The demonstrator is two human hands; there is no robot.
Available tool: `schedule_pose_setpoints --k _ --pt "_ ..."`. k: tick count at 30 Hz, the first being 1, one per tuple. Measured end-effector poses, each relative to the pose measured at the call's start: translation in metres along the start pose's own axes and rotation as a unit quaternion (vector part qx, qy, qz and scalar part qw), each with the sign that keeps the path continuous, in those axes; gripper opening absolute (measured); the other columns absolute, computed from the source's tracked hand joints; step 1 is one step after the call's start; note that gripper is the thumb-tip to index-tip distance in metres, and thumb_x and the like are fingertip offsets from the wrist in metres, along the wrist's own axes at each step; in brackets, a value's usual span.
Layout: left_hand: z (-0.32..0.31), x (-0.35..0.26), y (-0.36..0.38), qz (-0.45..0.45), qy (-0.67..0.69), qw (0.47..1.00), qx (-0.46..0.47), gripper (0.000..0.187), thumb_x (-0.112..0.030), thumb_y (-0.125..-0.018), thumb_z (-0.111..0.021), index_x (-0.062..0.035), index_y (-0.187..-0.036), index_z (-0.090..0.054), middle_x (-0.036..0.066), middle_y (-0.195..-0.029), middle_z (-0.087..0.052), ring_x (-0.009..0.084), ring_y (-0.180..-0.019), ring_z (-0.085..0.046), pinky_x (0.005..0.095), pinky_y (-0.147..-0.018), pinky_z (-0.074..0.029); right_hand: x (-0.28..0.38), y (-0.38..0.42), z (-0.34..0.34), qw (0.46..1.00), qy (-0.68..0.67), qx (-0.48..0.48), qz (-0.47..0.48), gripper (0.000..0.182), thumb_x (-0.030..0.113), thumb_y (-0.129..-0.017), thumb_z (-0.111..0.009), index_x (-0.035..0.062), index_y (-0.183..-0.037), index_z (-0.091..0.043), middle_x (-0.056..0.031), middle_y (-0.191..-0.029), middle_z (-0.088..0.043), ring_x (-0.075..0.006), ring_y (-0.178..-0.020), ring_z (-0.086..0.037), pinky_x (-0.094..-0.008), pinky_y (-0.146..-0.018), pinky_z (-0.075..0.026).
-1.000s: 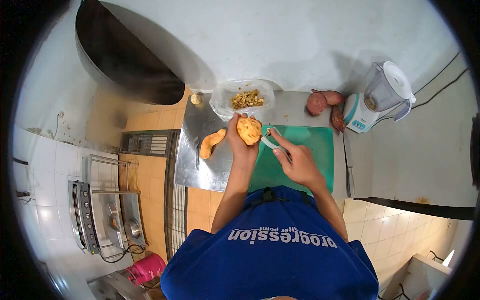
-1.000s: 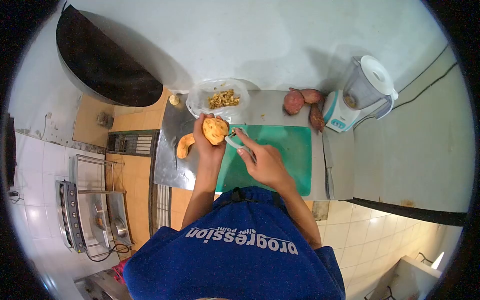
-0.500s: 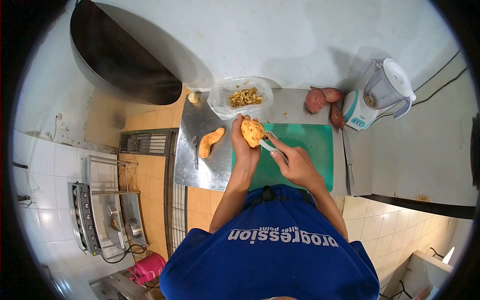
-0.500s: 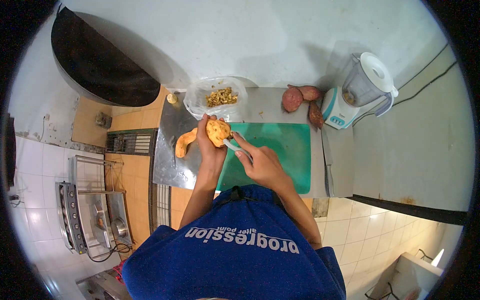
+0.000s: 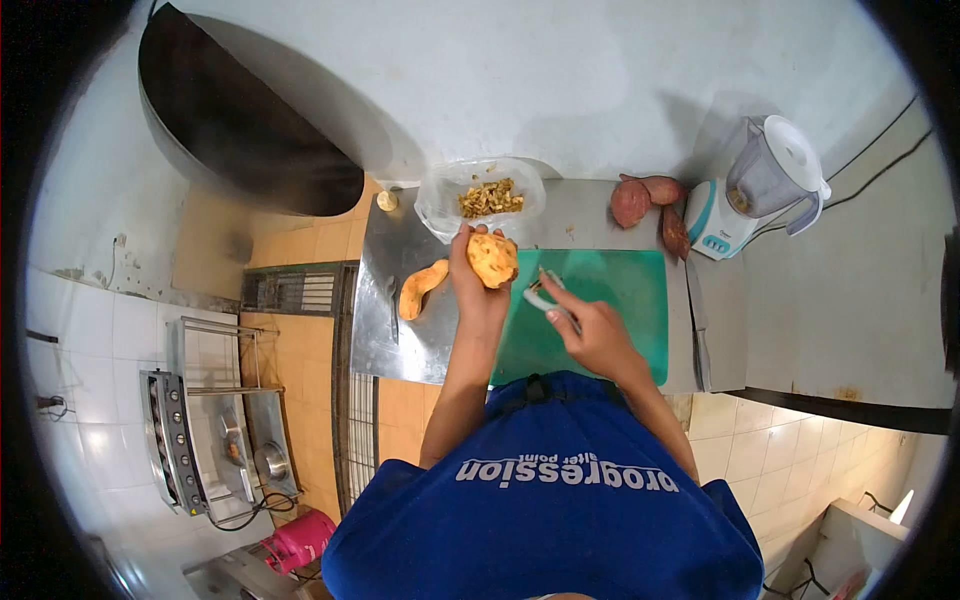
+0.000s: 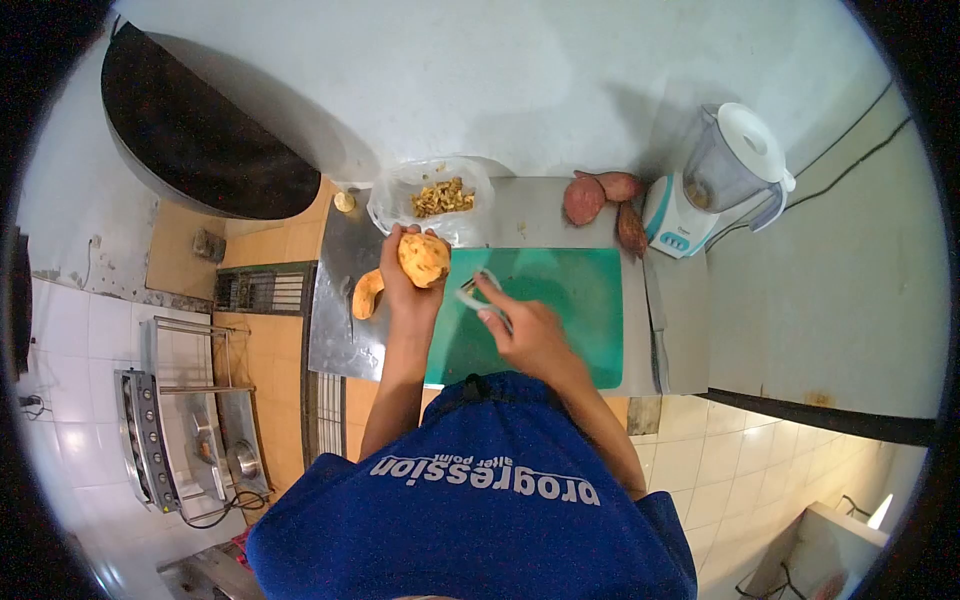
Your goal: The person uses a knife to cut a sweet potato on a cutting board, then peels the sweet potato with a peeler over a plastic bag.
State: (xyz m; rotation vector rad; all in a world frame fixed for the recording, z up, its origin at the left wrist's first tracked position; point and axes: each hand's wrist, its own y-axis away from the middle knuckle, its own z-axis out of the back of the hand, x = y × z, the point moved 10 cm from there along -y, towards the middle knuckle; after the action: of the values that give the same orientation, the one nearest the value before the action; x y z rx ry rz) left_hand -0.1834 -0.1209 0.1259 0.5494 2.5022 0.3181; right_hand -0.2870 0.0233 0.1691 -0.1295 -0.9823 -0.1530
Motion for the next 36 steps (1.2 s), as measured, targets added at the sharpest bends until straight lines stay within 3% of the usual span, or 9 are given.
schedule_pose_setpoints --k 4,6,11,13,14,16,26,31,36 --pt "0.004 -0.002 -0.003 0.025 0.006 0.999 0.023 0.015 -0.026 -0.100 -0.061 -0.0117 -0.096 -0.057 0.000 -0.092 -0.063 0.0195 -0.094 -0.064 0.0417 -0.083 -0.056 0.010 0.001 0.012 1.000 -0.002 -0.016 -0.002 0.052 0.024 -0.099 -0.058 0.0155 -0.149 -0.050 -0.0189 -0.059 -0.051 -0.0325 -0.051 -0.046 -0.0396 -0.058 -0.043" --pt "0.011 0.004 -0.004 0.004 0.000 1.000 0.005 0.016 -0.029 -0.101 -0.060 -0.0138 -0.100 -0.056 -0.001 -0.096 -0.061 0.0180 -0.099 -0.062 0.0352 -0.081 -0.054 0.022 -0.001 0.013 1.000 -0.007 -0.018 0.007 0.052 0.024 -0.099 -0.058 0.0155 -0.149 -0.050 -0.0186 -0.058 -0.050 -0.0327 -0.051 -0.046 -0.0396 -0.058 -0.043" --pt "0.015 0.021 0.001 0.024 -0.016 0.999 0.014 0.016 -0.029 -0.101 -0.059 -0.0141 -0.100 -0.055 -0.002 -0.096 -0.060 0.0178 -0.100 -0.062 0.0348 -0.081 -0.052 0.033 -0.006 0.012 0.999 -0.010 -0.020 0.030 0.052 0.024 -0.099 -0.058 0.0147 -0.149 -0.050 -0.0188 -0.057 -0.047 -0.0329 -0.051 -0.046 -0.0400 -0.058 -0.043" --pt "0.015 0.022 0.001 0.018 -0.017 1.000 0.013 0.016 -0.030 -0.101 -0.059 -0.0139 -0.100 -0.055 -0.002 -0.095 -0.060 0.0175 -0.099 -0.062 0.0349 -0.080 -0.052 0.028 -0.007 0.008 1.000 -0.008 0.005 -0.003 0.051 0.028 -0.099 -0.058 0.0159 -0.148 -0.051 -0.0229 -0.070 -0.063 -0.0434 -0.067 -0.062 -0.0485 -0.065 -0.048" --pt "0.015 0.024 0.001 0.019 -0.017 1.000 0.011 0.016 -0.030 -0.101 -0.059 -0.0139 -0.100 -0.055 -0.002 -0.095 -0.060 0.0175 -0.099 -0.062 0.0349 -0.080 -0.052 0.026 -0.006 0.006 1.000 -0.008 0.006 -0.005 0.051 0.028 -0.099 -0.058 0.0159 -0.148 -0.051 -0.0229 -0.070 -0.063 -0.0434 -0.067 -0.062 -0.0485 -0.065 -0.048" --pt "0.014 0.023 0.003 0.011 -0.011 1.000 -0.002 0.018 -0.030 -0.101 -0.059 -0.0133 -0.100 -0.055 -0.002 -0.095 -0.060 0.0171 -0.098 -0.061 0.0345 -0.081 -0.052 0.031 -0.005 0.009 0.998 -0.008 -0.044 0.051 0.051 0.025 -0.099 -0.058 0.0125 -0.148 -0.050 -0.0216 -0.060 -0.050 -0.0373 -0.054 -0.049 -0.0413 -0.059 -0.044" --pt "0.034 0.034 -0.002 0.025 0.003 0.999 -0.039 0.019 -0.031 -0.102 -0.058 -0.0120 -0.100 -0.055 0.000 -0.095 -0.060 0.0178 -0.098 -0.061 0.0357 -0.084 -0.053 0.026 -0.001 0.007 0.998 -0.031 -0.036 0.028 0.051 0.023 -0.098 -0.058 0.0126 -0.148 -0.051 -0.0254 -0.066 -0.054 -0.0411 -0.057 -0.052 -0.0430 -0.060 -0.044" --pt "0.041 0.047 0.005 0.081 -0.006 0.996 -0.024 0.024 -0.036 -0.104 -0.052 -0.0129 -0.101 -0.055 0.003 -0.096 -0.061 0.0202 -0.093 -0.062 0.0381 -0.083 -0.054 0.017 -0.001 -0.001 0.999 0.022 -0.022 0.029 0.053 0.023 -0.098 -0.058 0.0167 -0.149 -0.049 -0.0262 -0.080 -0.065 -0.0466 -0.073 -0.061 -0.0499 -0.069 -0.048" --pt "0.043 0.053 0.007 0.095 0.022 0.995 -0.020 0.025 -0.038 -0.106 -0.049 -0.0136 -0.101 -0.054 0.006 -0.096 -0.061 0.0223 -0.090 -0.063 0.0396 -0.081 -0.054 0.016 0.000 -0.001 0.999 0.050 -0.003 0.004 0.053 0.025 -0.098 -0.058 0.0189 -0.150 -0.048 -0.0246 -0.086 -0.068 -0.0472 -0.078 -0.063 -0.0523 -0.072 -0.048"
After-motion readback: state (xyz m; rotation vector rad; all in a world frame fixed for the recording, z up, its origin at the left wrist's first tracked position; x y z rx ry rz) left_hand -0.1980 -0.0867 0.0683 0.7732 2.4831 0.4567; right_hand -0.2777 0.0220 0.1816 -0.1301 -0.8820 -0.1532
